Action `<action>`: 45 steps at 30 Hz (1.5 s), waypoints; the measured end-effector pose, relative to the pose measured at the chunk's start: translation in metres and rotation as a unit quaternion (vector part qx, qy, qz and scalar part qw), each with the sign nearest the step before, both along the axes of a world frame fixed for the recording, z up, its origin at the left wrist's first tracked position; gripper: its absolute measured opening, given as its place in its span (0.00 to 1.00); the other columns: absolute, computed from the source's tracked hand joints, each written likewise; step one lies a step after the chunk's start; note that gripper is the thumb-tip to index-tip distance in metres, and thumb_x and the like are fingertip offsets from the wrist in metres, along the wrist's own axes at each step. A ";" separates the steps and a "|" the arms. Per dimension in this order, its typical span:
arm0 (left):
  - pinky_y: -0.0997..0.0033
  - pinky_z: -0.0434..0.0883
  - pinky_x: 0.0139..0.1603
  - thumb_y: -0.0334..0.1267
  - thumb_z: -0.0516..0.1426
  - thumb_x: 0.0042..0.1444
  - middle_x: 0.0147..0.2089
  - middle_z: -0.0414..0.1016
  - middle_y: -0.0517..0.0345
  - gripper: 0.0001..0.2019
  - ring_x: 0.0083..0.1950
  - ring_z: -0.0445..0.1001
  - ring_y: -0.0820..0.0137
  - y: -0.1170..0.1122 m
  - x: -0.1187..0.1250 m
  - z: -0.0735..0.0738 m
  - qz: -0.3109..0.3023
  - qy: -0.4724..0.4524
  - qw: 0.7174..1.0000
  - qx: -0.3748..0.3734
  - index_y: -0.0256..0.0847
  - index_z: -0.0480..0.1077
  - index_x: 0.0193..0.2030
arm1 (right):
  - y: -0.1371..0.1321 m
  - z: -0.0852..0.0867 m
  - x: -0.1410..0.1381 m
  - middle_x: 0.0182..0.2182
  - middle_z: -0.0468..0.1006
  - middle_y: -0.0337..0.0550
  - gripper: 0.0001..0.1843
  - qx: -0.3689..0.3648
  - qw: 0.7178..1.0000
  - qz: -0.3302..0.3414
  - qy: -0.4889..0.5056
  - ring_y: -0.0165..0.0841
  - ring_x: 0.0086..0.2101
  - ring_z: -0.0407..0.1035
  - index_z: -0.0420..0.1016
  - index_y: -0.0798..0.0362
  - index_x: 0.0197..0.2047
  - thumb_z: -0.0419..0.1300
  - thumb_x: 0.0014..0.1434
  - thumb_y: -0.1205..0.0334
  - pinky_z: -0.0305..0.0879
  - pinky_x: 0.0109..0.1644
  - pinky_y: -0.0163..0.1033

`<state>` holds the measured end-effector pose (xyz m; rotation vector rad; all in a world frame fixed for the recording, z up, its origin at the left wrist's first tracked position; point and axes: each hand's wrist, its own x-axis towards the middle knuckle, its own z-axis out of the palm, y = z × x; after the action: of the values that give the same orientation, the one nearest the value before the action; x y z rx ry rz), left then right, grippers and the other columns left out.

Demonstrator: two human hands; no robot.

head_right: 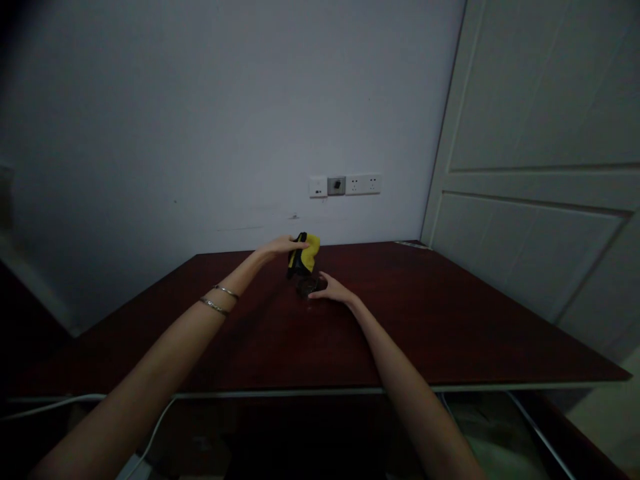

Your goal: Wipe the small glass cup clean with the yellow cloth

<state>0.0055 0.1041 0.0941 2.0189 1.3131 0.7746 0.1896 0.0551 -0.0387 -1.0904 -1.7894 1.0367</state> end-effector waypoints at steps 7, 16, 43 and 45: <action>0.69 0.67 0.37 0.50 0.59 0.45 0.40 0.75 0.45 0.23 0.36 0.71 0.70 -0.015 0.008 0.002 -0.073 -0.163 0.984 0.011 0.30 0.73 0.40 | -0.002 0.042 0.019 0.55 0.66 0.48 0.26 -0.022 0.983 -0.023 0.183 0.37 0.53 0.62 0.64 0.50 0.53 0.56 0.53 0.48 0.64 0.50 0.42; 0.72 0.66 0.35 0.54 0.58 0.45 0.36 0.75 0.49 0.26 0.34 0.71 0.71 -0.024 0.026 -0.036 -0.002 -0.274 0.961 0.031 0.29 0.72 0.40 | 0.002 0.062 -0.011 0.37 0.78 0.46 0.23 0.064 0.961 -0.112 0.246 0.36 0.37 0.72 0.72 0.57 0.39 0.62 0.43 0.51 0.68 0.40 0.37; 0.57 0.58 0.59 0.38 0.68 0.29 0.56 0.63 0.43 0.48 0.57 0.63 0.61 -0.032 -0.012 -0.143 -0.106 -0.195 0.975 0.001 0.38 0.52 0.60 | -0.010 0.066 -0.033 0.34 0.78 0.49 0.15 0.226 0.899 -0.086 -0.365 0.41 0.39 0.70 0.77 0.53 0.38 0.57 0.44 0.70 0.63 0.38 0.37; 0.59 0.58 0.59 0.39 0.68 0.30 0.55 0.64 0.44 0.45 0.57 0.64 0.62 -0.030 -0.011 -0.145 -0.100 -0.174 0.979 0.030 0.36 0.55 0.57 | -0.011 0.063 -0.040 0.33 0.78 0.52 0.15 0.251 0.872 -0.075 -0.414 0.44 0.42 0.68 0.77 0.54 0.37 0.56 0.45 0.70 0.63 0.38 0.38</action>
<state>-0.0055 0.0740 -0.0507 1.9151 0.8840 1.0268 0.1500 0.0437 0.0239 -1.4017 -2.3819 -0.0781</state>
